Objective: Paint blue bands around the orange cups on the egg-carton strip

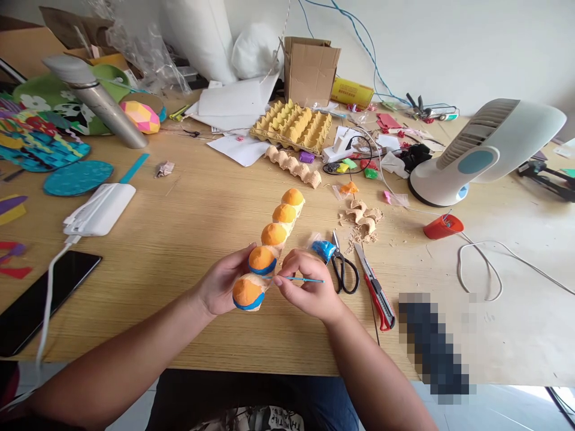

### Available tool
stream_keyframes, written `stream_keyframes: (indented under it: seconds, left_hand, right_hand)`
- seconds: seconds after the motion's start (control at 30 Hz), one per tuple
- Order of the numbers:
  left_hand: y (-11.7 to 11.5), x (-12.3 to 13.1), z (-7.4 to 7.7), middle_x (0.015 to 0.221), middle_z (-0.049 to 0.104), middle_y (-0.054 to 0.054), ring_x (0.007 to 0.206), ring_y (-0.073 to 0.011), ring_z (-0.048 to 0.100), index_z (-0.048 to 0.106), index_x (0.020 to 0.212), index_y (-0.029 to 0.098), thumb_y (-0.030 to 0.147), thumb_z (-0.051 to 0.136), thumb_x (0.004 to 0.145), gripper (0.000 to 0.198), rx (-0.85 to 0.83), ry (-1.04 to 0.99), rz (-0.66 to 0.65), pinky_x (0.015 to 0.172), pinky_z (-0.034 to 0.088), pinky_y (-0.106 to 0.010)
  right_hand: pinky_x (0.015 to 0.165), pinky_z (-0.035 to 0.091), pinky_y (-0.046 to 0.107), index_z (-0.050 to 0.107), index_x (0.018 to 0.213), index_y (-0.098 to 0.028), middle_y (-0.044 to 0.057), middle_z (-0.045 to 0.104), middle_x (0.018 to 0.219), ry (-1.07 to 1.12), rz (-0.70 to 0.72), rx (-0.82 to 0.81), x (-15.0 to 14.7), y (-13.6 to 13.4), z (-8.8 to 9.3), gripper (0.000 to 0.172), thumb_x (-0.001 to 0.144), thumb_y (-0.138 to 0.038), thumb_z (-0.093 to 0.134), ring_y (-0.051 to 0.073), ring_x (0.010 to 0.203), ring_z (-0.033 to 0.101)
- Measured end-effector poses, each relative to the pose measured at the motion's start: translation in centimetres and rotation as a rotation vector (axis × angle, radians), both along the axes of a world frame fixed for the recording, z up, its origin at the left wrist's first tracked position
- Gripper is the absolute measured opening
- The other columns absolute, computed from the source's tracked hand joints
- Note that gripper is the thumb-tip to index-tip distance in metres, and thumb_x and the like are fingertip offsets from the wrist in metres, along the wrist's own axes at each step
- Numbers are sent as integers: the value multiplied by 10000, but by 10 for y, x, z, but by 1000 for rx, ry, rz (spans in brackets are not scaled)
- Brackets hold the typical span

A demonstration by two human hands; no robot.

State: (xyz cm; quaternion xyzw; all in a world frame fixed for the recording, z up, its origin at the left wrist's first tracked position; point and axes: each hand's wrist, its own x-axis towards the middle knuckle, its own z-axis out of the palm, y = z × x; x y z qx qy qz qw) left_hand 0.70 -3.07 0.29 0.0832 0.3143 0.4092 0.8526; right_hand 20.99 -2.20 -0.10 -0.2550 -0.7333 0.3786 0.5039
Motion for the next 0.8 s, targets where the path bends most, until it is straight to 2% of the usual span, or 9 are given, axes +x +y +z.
stream_keyframes:
  seconds: [0.17,0.33,0.47,0.6,0.7,0.8]
  left_hand:
    - [-1,1,1,899,818,-78,765,-196,755,812,990,200,352,590,1069,280,-37,-17,-26,742,580,-310]
    - [-4,2,4,847,806,-73,718,-197,737,821,971,199,338,611,1057,267,-21,-34,-44,719,552,-312]
    - [-3,0,3,850,803,-80,705,-191,737,821,970,184,357,617,1058,282,-4,-52,-83,672,560,-292]
    - [-2,-5,-5,807,782,-87,681,-189,728,812,954,145,441,746,978,304,60,-129,-178,633,579,-280]
    - [-1,-7,-10,765,763,-64,679,-175,718,802,899,130,482,852,884,356,105,-179,-236,640,596,-267]
    - [-1,-6,-12,777,764,-51,690,-159,711,812,955,116,469,875,866,369,107,-183,-237,655,605,-251]
  right_hand:
    - [611,485,305,641,828,-246,-6,670,726,8,-4,-26,1,1,-1,200,1002,-253,740,156,675,621]
    - [590,472,302,641,819,-245,-6,672,721,-16,-58,-17,1,0,-1,205,996,-248,745,155,652,604]
    - [616,475,305,647,827,-242,-6,664,727,3,-14,-30,1,0,-1,194,995,-228,743,153,668,602]
    - [638,477,301,629,812,-236,-14,628,727,110,88,-134,2,0,0,228,997,-278,756,149,679,586]
    - [641,473,289,640,802,-231,-18,621,724,131,76,-203,2,0,0,241,989,-301,776,142,676,573]
    - [625,469,270,668,798,-230,-17,635,724,108,45,-269,2,-1,-2,240,967,-327,810,136,672,569]
